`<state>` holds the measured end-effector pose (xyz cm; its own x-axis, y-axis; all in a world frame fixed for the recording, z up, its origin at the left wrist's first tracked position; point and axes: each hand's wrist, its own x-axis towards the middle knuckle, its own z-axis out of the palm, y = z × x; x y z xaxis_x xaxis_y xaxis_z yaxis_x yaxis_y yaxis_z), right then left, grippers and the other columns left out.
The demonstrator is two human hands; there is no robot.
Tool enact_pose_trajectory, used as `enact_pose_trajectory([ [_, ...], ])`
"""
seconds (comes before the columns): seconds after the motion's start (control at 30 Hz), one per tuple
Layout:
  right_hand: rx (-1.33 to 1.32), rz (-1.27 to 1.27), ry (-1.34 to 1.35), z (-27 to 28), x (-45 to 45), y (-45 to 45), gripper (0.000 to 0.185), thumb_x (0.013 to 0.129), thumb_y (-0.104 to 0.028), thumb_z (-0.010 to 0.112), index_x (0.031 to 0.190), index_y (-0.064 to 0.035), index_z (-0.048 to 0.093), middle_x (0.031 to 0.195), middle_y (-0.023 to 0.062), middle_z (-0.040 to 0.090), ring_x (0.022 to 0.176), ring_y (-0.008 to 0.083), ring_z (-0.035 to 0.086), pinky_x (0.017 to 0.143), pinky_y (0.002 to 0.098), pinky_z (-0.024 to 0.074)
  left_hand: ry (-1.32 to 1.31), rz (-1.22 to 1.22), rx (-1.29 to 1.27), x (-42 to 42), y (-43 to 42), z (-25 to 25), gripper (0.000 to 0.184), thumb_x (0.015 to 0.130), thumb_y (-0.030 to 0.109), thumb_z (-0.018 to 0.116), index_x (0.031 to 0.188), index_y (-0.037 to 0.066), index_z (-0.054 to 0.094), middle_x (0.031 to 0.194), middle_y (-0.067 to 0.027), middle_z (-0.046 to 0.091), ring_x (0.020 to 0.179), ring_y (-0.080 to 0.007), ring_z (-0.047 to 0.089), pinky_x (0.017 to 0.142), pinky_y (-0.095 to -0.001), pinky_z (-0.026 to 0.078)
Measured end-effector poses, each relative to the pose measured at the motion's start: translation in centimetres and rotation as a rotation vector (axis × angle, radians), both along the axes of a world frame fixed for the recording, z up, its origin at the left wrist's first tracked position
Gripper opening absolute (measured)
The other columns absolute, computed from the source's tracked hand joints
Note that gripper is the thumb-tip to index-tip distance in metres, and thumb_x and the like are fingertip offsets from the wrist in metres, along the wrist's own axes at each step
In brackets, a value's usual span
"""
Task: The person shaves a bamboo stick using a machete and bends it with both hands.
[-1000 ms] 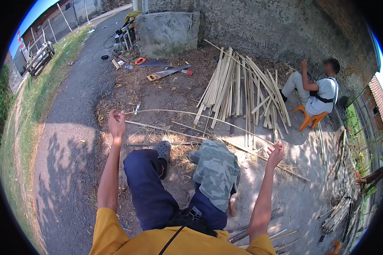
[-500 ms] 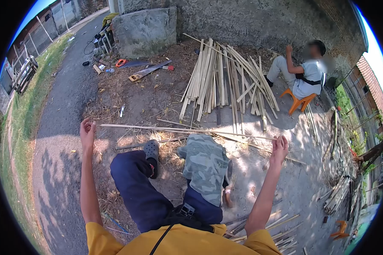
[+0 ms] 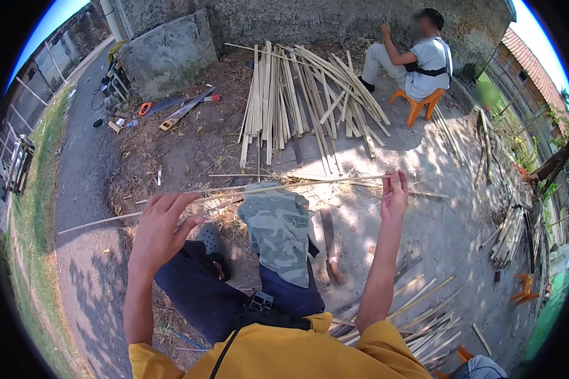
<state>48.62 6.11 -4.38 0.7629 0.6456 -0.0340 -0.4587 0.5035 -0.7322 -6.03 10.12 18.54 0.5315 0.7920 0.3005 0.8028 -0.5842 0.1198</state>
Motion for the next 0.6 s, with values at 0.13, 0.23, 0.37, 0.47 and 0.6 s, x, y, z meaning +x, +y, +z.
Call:
enact_pose_trajectory([
  [0.13,-0.019,0.005,-0.018,-0.1,0.9,1.2,0.039,0.100,-0.005,0.076,0.135,-0.0047,0.059,0.117,0.0092,0.070,0.116,0.0239,0.072,0.103,0.0346,0.0632,-0.224,-0.182,-0.833,-0.6,2.1,-3.0,0.019,0.105,0.019,0.067,0.108,0.001,0.074,0.077,-0.0096,0.070,0.067,-0.0208,0.067,0.065,-0.0373,0.051],
  [0.23,-0.077,0.134,-0.127,-1.6,-0.1,1.6,0.052,0.108,-0.029,0.066,0.150,-0.0026,0.047,0.131,0.0166,0.064,0.126,0.0296,0.066,0.114,0.0429,0.0549,-0.326,-0.133,-0.838,-1.6,2.3,-7.9,0.017,0.106,0.013,0.064,0.104,0.000,0.074,0.075,-0.0102,0.068,0.065,-0.0181,0.062,0.063,-0.0346,0.049],
  [0.37,-0.764,0.288,-0.232,-15.0,-0.7,1.5,0.067,0.109,-0.051,0.059,0.154,-0.0033,0.045,0.137,0.0193,0.063,0.132,0.0331,0.062,0.111,0.0435,0.0508,-0.468,-0.001,-0.897,-0.6,0.1,-12.9,0.021,0.110,0.012,0.059,0.103,-0.002,0.073,0.069,-0.0047,0.061,0.062,-0.0113,0.057,0.059,-0.0309,0.046],
  [0.47,-1.469,0.415,-1.100,-30.3,-2.4,-5.7,0.075,0.091,-0.060,0.075,0.134,-0.0012,0.062,0.123,0.0314,0.072,0.123,0.0461,0.067,0.106,0.0497,0.0511,-0.656,0.154,-1.108,1.5,-2.0,-14.8,0.024,0.112,0.014,0.056,0.105,-0.001,0.072,0.063,-0.0021,0.055,0.054,-0.0078,0.055,0.052,-0.0292,0.044],
  [0.6,-1.742,0.534,-1.036,-34.0,-8.7,-12.7,0.077,0.081,-0.053,0.085,0.129,0.0013,0.058,0.120,0.0301,0.072,0.119,0.0477,0.069,0.101,0.0538,0.0564,-0.857,0.208,-1.317,3.1,-4.0,-16.3,0.031,0.116,0.018,0.049,0.109,-0.003,0.070,0.065,-0.0002,0.057,0.052,-0.0056,0.055,0.049,-0.0245,0.043],
])
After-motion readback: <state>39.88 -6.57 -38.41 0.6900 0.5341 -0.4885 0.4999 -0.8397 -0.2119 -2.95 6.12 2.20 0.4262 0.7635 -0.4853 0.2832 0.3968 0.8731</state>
